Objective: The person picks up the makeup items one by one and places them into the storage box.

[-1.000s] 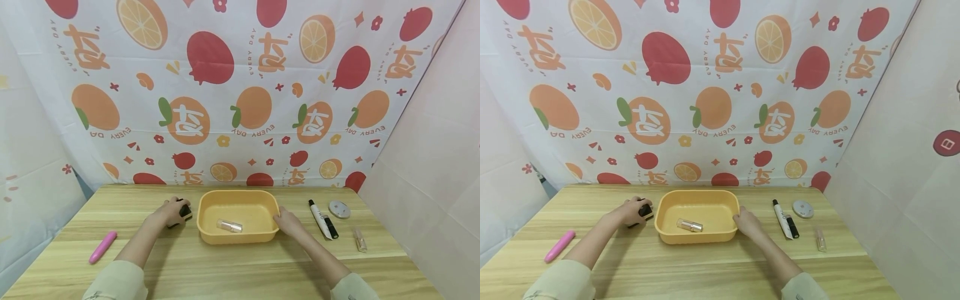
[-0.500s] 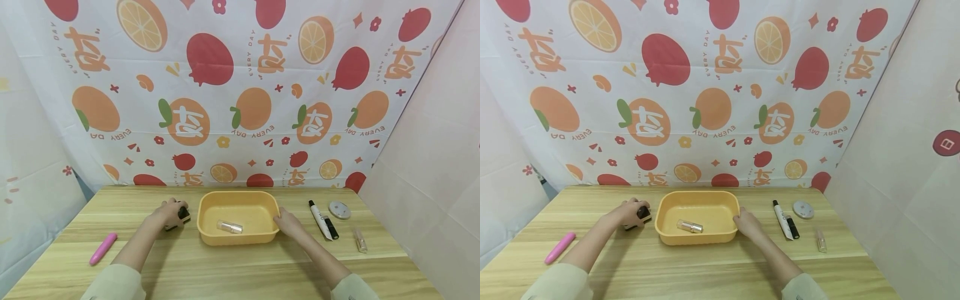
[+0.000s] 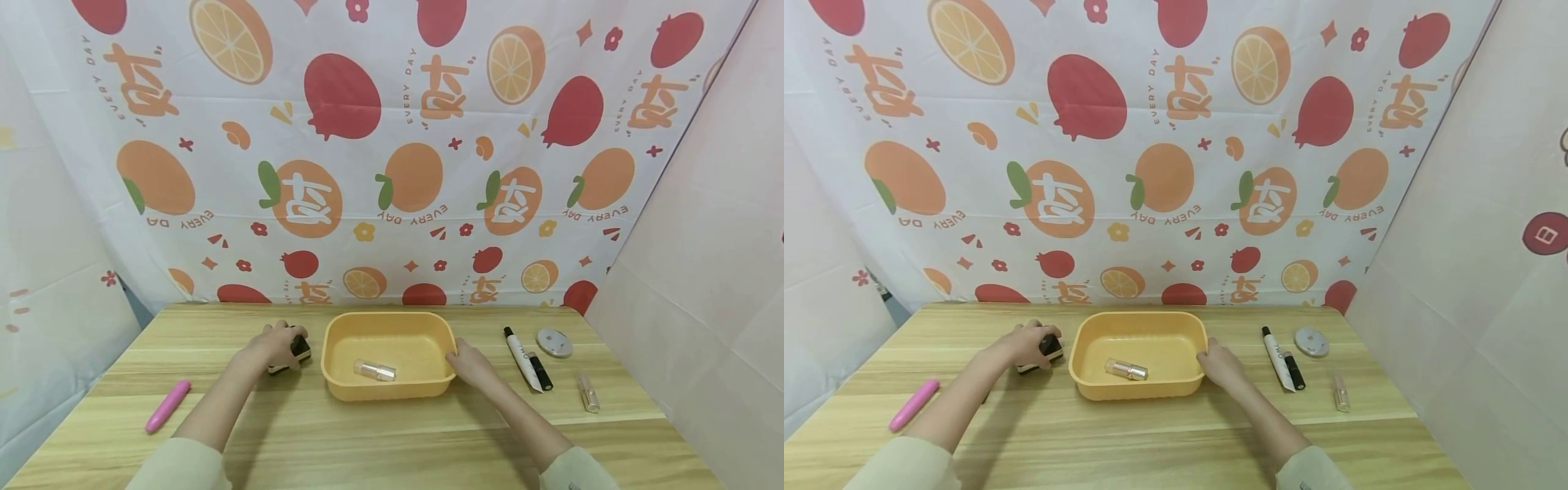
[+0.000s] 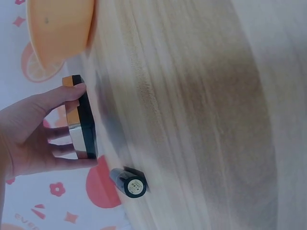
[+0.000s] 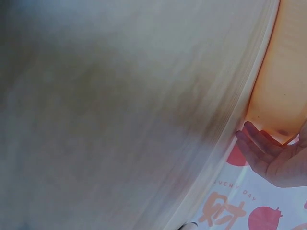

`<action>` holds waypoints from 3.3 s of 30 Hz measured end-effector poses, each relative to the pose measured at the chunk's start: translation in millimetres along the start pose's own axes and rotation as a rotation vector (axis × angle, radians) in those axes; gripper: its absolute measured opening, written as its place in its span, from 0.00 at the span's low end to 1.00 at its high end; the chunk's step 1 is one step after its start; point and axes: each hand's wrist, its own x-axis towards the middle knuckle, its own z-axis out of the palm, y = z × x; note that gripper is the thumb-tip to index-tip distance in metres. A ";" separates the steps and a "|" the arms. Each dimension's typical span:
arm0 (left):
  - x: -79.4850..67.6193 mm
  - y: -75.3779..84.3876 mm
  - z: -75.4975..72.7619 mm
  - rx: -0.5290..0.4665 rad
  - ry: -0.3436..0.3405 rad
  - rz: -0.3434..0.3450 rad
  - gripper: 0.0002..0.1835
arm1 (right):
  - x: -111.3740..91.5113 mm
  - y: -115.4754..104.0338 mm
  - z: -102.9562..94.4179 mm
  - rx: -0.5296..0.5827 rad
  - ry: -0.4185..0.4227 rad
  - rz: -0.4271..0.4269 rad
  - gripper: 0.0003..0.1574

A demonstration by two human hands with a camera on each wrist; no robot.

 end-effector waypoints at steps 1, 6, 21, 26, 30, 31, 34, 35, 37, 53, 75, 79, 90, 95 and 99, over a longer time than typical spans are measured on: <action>-0.5 0.6 -0.7 0.002 0.002 0.003 0.31 | -0.1 0.3 0.0 0.000 0.001 -0.003 0.24; -2.0 4.1 -3.4 0.012 0.009 0.005 0.31 | -0.4 1.4 0.0 0.000 0.004 0.000 0.24; -7.1 11.4 -21.1 0.002 0.032 0.047 0.32 | -1.3 0.4 -0.6 0.024 -0.005 -0.007 0.24; -8.6 14.6 -26.6 0.011 0.025 0.054 0.32 | 0.0 0.4 0.0 0.021 0.002 -0.003 0.24; -9.8 17.0 -29.0 0.013 0.017 0.059 0.31 | 1.4 1.9 0.3 0.013 0.005 -0.008 0.25; -10.0 17.7 -29.5 0.011 0.015 0.061 0.31 | 1.8 2.1 0.5 0.009 0.005 -0.008 0.25; -10.6 19.6 -31.8 0.006 0.010 0.065 0.31 | 2.5 2.7 0.7 -0.003 0.007 -0.006 0.25; -10.7 20.5 -32.6 0.003 0.009 0.065 0.31 | 2.7 2.7 0.8 -0.004 0.007 -0.005 0.25; -11.3 22.4 -34.8 0.003 0.007 0.065 0.32 | 2.7 2.7 0.7 -0.006 0.008 -0.003 0.25; -20.8 45.3 -44.7 0.028 0.007 0.080 0.33 | 2.6 0.9 0.2 -0.016 0.011 0.004 0.24; -20.2 66.1 -49.9 0.053 0.012 0.117 0.34 | 1.2 2.3 2.1 0.005 0.009 -0.020 0.25; -16.6 69.3 -48.7 0.068 0.010 0.130 0.34 | 0.4 1.9 1.7 0.014 0.006 -0.020 0.25; -13.8 73.8 -45.2 0.079 -0.011 0.134 0.33 | -0.7 2.2 1.9 0.019 0.002 -0.016 0.26; -13.8 76.1 -45.6 0.080 -0.007 0.139 0.32 | -0.2 2.6 1.4 0.007 0.009 -0.018 0.25; -14.1 78.2 -46.0 0.097 -0.007 0.149 0.32 | 0.1 3.0 1.7 0.002 0.013 -0.022 0.26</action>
